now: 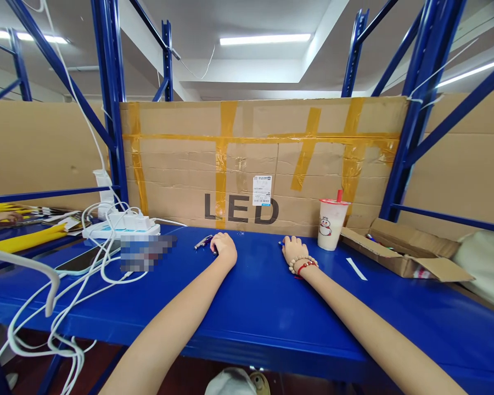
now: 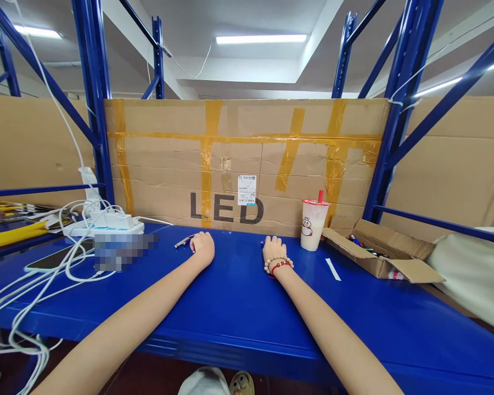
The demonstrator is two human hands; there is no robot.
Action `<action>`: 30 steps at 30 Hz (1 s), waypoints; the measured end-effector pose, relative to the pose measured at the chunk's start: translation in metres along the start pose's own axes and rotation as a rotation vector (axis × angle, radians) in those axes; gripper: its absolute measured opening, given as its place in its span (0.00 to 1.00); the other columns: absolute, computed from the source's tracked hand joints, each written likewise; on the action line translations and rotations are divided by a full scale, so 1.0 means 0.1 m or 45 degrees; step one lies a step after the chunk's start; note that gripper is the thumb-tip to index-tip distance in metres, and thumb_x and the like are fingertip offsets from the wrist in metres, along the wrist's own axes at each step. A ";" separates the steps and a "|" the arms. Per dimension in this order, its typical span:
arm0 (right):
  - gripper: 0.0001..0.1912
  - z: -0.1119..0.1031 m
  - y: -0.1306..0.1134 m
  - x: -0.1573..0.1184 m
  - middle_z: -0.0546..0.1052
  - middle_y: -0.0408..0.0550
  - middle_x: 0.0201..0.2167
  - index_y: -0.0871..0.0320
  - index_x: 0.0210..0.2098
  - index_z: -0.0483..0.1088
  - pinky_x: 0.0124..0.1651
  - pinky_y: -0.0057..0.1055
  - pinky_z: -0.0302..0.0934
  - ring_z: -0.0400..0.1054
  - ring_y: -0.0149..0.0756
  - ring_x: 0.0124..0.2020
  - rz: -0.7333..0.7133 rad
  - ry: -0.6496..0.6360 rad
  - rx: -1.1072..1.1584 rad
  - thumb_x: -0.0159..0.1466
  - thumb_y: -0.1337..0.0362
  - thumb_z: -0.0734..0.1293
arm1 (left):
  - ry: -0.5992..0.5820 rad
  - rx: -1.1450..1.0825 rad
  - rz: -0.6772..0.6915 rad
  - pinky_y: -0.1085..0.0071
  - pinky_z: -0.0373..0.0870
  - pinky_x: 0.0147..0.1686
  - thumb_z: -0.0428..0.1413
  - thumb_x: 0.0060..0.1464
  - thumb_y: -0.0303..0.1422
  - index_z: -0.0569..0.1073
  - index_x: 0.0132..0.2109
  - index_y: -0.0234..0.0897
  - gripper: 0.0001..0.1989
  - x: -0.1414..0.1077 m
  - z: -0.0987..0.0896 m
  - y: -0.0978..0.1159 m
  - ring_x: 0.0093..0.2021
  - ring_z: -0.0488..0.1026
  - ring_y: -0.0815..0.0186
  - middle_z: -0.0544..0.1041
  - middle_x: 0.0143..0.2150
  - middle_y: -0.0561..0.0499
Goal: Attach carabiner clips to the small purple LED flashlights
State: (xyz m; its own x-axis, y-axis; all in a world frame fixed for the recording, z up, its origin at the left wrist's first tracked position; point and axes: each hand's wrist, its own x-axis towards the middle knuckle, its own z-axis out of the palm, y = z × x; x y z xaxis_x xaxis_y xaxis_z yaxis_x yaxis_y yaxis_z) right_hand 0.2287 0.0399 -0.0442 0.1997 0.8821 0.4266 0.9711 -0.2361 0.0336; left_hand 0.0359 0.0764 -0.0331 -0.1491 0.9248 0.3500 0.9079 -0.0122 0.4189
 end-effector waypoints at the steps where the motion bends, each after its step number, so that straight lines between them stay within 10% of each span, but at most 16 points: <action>1: 0.13 -0.01 0.00 0.00 0.67 0.61 0.44 0.62 0.44 0.65 0.41 0.35 0.55 0.61 0.43 0.46 -0.007 0.005 -0.003 0.64 0.69 0.54 | -0.038 0.003 0.070 0.46 0.62 0.35 0.36 0.53 0.22 0.67 0.45 0.22 0.19 -0.02 -0.01 0.02 0.49 0.60 0.38 0.64 0.43 0.25; 12: 0.13 -0.27 -0.15 -0.12 0.67 0.55 0.43 0.60 0.42 0.65 0.46 0.35 0.50 0.58 0.41 0.45 -0.620 0.175 0.052 0.63 0.70 0.53 | -0.380 -0.221 0.946 0.65 0.62 0.48 0.47 0.54 0.26 0.65 0.46 0.38 0.13 -0.26 0.03 0.24 0.50 0.65 0.59 0.68 0.49 0.44; 20: 0.14 -0.26 -0.18 -0.14 0.69 0.50 0.40 0.60 0.41 0.68 0.43 0.30 0.52 0.61 0.34 0.43 -0.753 0.031 0.153 0.66 0.65 0.53 | -0.412 -0.403 0.793 0.72 0.66 0.35 0.50 0.50 0.30 0.66 0.37 0.36 0.06 -0.16 0.05 0.22 0.35 0.70 0.66 0.73 0.36 0.50; 30: 0.16 -0.25 -0.15 -0.13 0.69 0.48 0.40 0.59 0.38 0.68 0.43 0.31 0.54 0.61 0.34 0.42 -0.759 -0.026 0.264 0.65 0.56 0.56 | -0.268 -0.093 0.572 0.55 0.56 0.48 0.44 0.54 0.36 0.69 0.30 0.33 0.13 -0.18 0.02 0.19 0.48 0.64 0.51 0.71 0.41 0.39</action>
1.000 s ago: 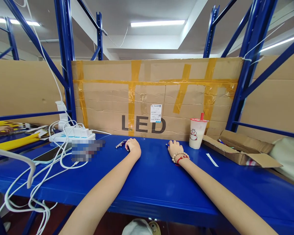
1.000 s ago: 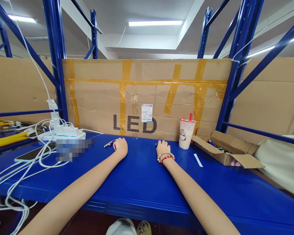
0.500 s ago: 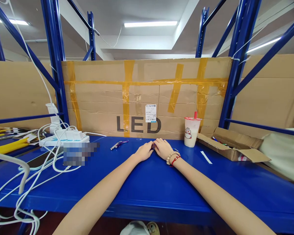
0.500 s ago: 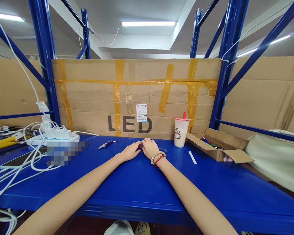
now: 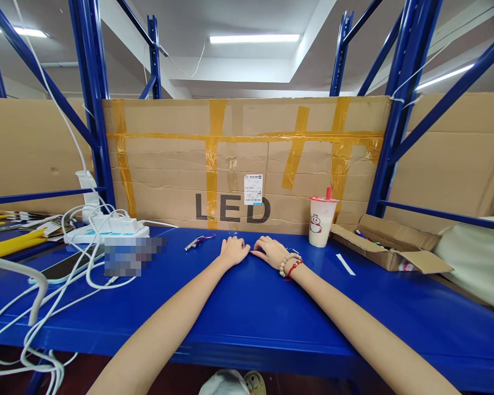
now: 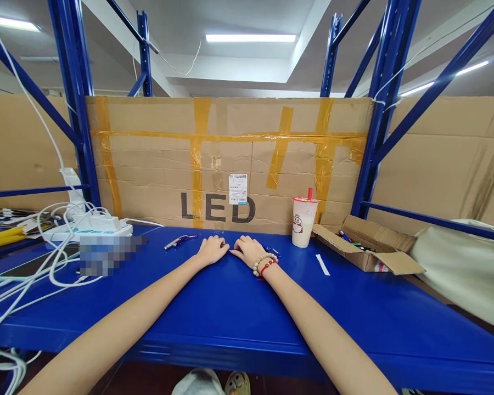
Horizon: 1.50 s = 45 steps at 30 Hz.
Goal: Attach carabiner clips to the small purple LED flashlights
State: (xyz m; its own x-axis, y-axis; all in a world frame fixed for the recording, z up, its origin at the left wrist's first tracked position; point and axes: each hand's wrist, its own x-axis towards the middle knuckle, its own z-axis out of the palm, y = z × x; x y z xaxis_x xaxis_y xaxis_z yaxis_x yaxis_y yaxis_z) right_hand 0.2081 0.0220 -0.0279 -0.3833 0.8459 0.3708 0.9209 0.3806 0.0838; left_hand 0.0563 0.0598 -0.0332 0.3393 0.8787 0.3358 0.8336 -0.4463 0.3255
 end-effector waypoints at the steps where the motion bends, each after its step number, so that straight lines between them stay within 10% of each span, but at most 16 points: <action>1: 0.15 0.01 0.00 0.00 0.69 0.48 0.40 0.59 0.37 0.68 0.43 0.31 0.54 0.61 0.34 0.42 0.010 0.000 0.003 0.65 0.56 0.56 | -0.002 0.031 -0.008 0.54 0.56 0.48 0.43 0.55 0.35 0.70 0.31 0.33 0.14 0.00 0.00 0.00 0.49 0.64 0.50 0.71 0.42 0.38; 17: 0.11 0.05 0.03 0.02 0.71 0.47 0.39 0.59 0.39 0.65 0.40 0.32 0.54 0.63 0.35 0.41 0.026 0.113 -0.042 0.63 0.58 0.60 | -0.068 0.115 -0.021 0.56 0.57 0.49 0.32 0.61 0.39 0.73 0.43 0.28 0.28 0.03 0.00 0.00 0.52 0.63 0.51 0.70 0.48 0.35; 32: 0.14 0.02 -0.01 0.04 0.72 0.49 0.41 0.58 0.43 0.67 0.40 0.31 0.53 0.63 0.36 0.44 -0.022 0.180 -0.211 0.67 0.61 0.54 | 0.039 -0.188 -0.113 0.69 0.63 0.38 0.33 0.60 0.41 0.73 0.30 0.33 0.28 0.15 0.07 -0.11 0.41 0.72 0.59 0.76 0.37 0.43; 45: 0.16 0.02 -0.01 0.05 0.73 0.51 0.39 0.60 0.42 0.67 0.41 0.31 0.57 0.66 0.36 0.41 -0.149 0.120 -0.129 0.65 0.57 0.56 | 0.038 -0.304 0.150 0.70 0.62 0.41 0.35 0.59 0.44 0.71 0.25 0.34 0.28 0.17 0.14 -0.14 0.36 0.70 0.64 0.74 0.35 0.46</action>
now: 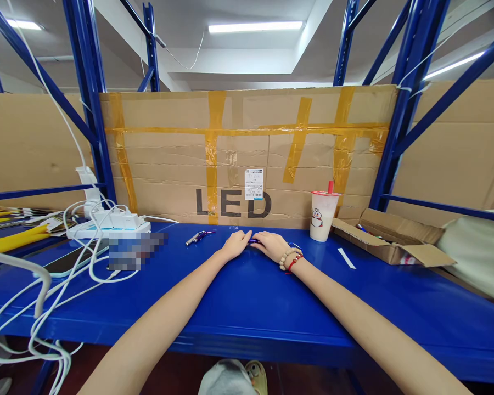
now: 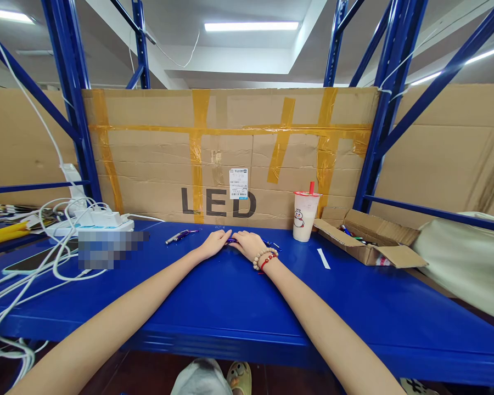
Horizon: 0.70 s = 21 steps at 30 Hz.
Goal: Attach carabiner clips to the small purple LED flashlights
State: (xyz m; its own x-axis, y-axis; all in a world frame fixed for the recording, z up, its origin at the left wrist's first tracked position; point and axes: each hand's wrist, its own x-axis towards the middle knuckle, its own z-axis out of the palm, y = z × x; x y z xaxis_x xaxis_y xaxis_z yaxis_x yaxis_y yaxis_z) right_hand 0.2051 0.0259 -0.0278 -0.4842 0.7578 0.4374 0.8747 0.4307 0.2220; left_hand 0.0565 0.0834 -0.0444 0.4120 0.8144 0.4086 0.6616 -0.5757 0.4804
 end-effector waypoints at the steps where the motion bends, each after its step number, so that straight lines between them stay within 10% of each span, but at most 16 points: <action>1: 0.15 0.01 0.00 0.00 0.73 0.51 0.40 0.61 0.42 0.67 0.42 0.31 0.57 0.66 0.36 0.41 -0.004 0.013 -0.005 0.65 0.58 0.56 | 0.002 -0.004 0.003 0.70 0.62 0.41 0.35 0.59 0.44 0.71 0.26 0.34 0.27 0.00 0.00 0.01 0.36 0.70 0.64 0.73 0.35 0.46; 21: 0.17 -0.06 -0.05 -0.03 0.72 0.51 0.41 0.59 0.47 0.64 0.43 0.29 0.56 0.65 0.35 0.44 0.091 -0.057 -0.032 0.66 0.57 0.53 | 0.021 0.086 -0.016 0.69 0.62 0.42 0.36 0.60 0.38 0.69 0.29 0.35 0.22 -0.08 -0.06 0.13 0.40 0.69 0.62 0.73 0.36 0.46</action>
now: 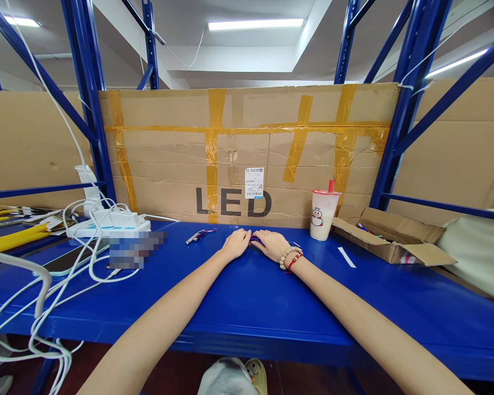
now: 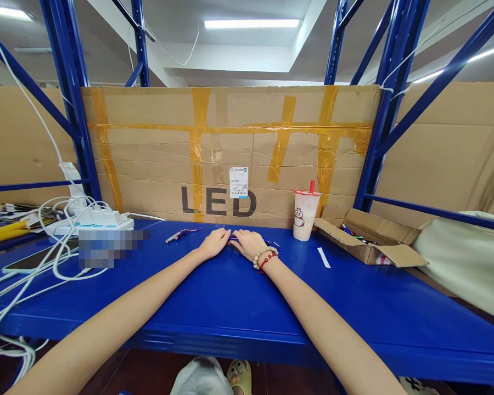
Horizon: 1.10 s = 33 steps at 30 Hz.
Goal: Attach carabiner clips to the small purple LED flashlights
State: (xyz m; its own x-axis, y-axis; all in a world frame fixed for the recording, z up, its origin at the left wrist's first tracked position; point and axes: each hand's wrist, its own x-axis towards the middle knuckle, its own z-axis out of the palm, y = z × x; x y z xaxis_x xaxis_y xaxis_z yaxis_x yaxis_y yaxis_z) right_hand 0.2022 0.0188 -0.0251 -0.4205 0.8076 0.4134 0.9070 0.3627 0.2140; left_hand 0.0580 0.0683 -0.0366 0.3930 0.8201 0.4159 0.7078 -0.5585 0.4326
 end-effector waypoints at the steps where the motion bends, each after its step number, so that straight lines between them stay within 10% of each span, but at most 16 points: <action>1: 0.18 -0.01 0.00 0.00 0.72 0.51 0.40 0.59 0.46 0.64 0.42 0.29 0.56 0.66 0.36 0.43 0.005 -0.015 -0.006 0.66 0.55 0.53 | 0.000 0.003 0.009 0.69 0.62 0.42 0.37 0.60 0.37 0.70 0.30 0.35 0.21 0.00 0.00 0.00 0.40 0.69 0.62 0.73 0.37 0.46; 17: 0.19 -0.01 0.02 0.01 0.73 0.49 0.42 0.58 0.44 0.66 0.37 0.27 0.55 0.66 0.35 0.43 0.080 -0.035 -0.060 0.65 0.53 0.53 | 0.238 -0.396 -0.157 0.71 0.62 0.43 0.40 0.56 0.33 0.68 0.31 0.36 0.14 0.04 -0.05 -0.02 0.41 0.67 0.66 0.72 0.39 0.49; 33: 0.19 0.00 0.03 0.01 0.74 0.44 0.41 0.52 0.44 0.67 0.30 0.25 0.53 0.69 0.35 0.40 0.121 -0.069 -0.045 0.64 0.49 0.54 | -0.051 -0.793 -0.258 0.73 0.64 0.32 0.37 0.56 0.38 0.70 0.27 0.31 0.22 0.17 0.08 -0.15 0.25 0.66 0.70 0.71 0.24 0.49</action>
State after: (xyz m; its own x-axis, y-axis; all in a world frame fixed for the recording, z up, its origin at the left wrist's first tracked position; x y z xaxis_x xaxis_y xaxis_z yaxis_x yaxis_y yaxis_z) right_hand 0.2047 0.0211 -0.0243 -0.3296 0.8621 0.3849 0.9410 0.2670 0.2077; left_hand 0.0582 0.0914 -0.0423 0.3175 0.9140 0.2526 0.3027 -0.3502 0.8864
